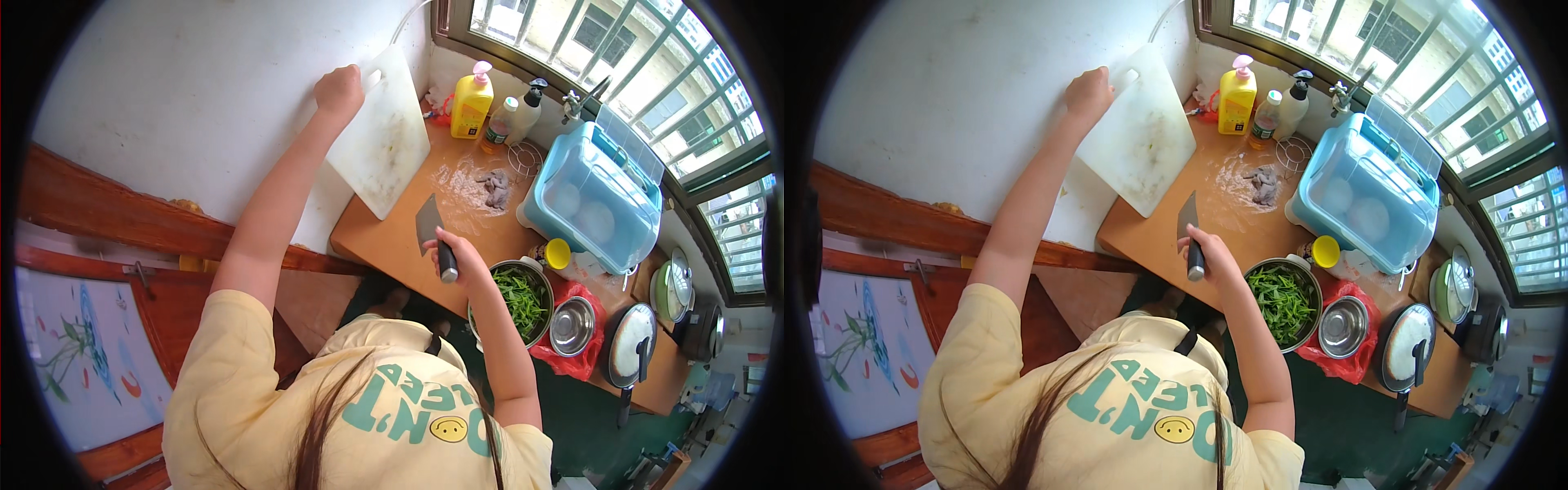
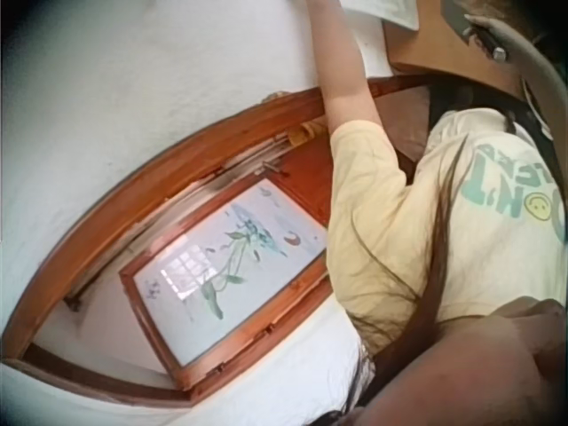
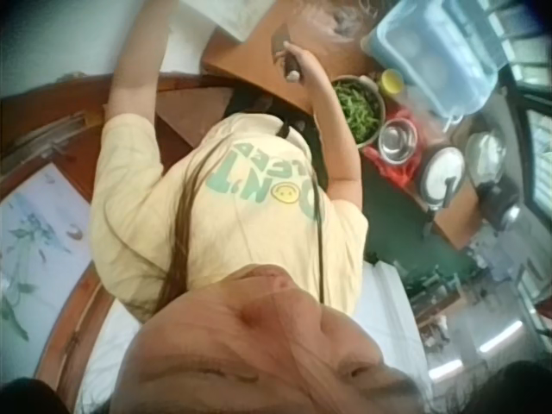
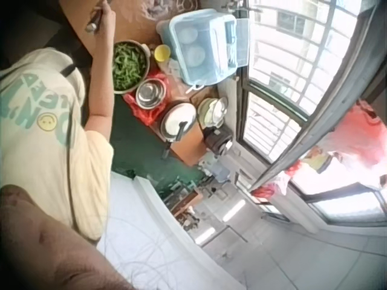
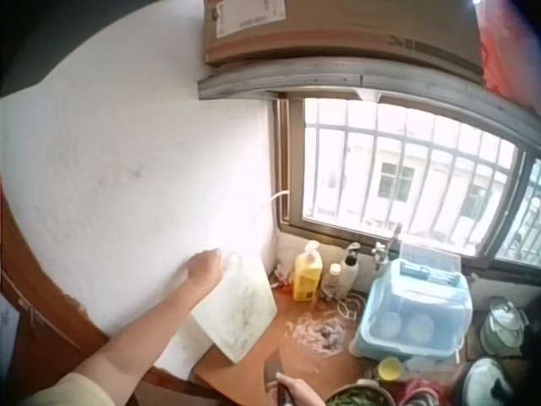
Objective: The person chops green leafy vegetables on a cutting board using a cleaver and places them into a metal bowl. They then wash their hands at a tap and return to the counter to handle a red plastic bag and check a pot of rice.
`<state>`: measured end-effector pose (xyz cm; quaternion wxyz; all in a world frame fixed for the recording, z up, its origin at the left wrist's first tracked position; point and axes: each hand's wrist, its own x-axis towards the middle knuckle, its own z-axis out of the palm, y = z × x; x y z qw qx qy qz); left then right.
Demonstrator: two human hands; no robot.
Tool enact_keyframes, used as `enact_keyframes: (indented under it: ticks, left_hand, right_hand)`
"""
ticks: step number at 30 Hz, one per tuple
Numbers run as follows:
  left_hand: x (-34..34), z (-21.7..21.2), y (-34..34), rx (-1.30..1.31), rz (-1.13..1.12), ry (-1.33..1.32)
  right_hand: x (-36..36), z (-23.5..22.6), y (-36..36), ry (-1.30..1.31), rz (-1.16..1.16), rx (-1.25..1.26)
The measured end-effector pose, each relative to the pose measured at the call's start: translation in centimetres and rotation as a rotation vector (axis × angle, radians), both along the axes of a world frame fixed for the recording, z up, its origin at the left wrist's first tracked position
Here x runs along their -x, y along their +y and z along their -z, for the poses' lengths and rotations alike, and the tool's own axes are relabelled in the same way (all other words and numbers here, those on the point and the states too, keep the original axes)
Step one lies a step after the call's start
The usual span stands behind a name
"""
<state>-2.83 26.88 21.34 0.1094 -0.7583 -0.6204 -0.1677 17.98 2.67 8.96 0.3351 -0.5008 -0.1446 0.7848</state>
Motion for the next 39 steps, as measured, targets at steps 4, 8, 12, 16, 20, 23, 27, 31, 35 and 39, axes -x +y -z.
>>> enact_keyframes:
  ticks: [4,8,12,16,20,23,27,31,35,39]
  left_hand:
    - [-0.2,-0.1,-0.3,-0.050,0.025,-0.022]
    - [-0.3,-0.1,-0.8,-0.165,0.075,0.010]
    - [-0.6,0.5,-2.7,-0.498,0.251,-0.080]
    - [0.2,2.6,-7.0,-0.177,0.328,-0.443]
    - [2.1,6.0,-10.0,0.067,0.304,-0.471]
    - [3.5,7.3,-10.8,0.002,0.302,-0.387]
    - [2.8,7.7,-10.6,-0.022,0.271,-0.283]
    - [1.8,8.0,-9.1,0.027,0.257,-0.141]
    - [1.5,7.1,-8.6,0.142,0.316,-0.315]
    - [0.6,5.1,-8.5,0.108,0.348,-0.419]
  right_hand:
    - [1.9,1.6,5.6,0.026,0.011,0.147]
    - [5.1,1.2,10.1,0.003,0.061,0.161]
    - [6.9,2.3,15.4,0.202,0.053,0.200]
    - [11.0,2.7,17.9,0.190,0.106,0.247]
    - [13.1,4.2,18.8,0.178,0.106,0.138]
    - [12.2,3.2,18.3,0.206,0.100,0.231]
    - [10.6,2.5,17.9,0.279,0.060,0.283]
    - [8.6,4.3,18.2,0.385,-0.042,0.310]
    - [4.4,3.6,15.9,-0.150,-0.128,-0.024]
    - [-7.9,13.3,16.8,-1.715,0.112,-0.324]
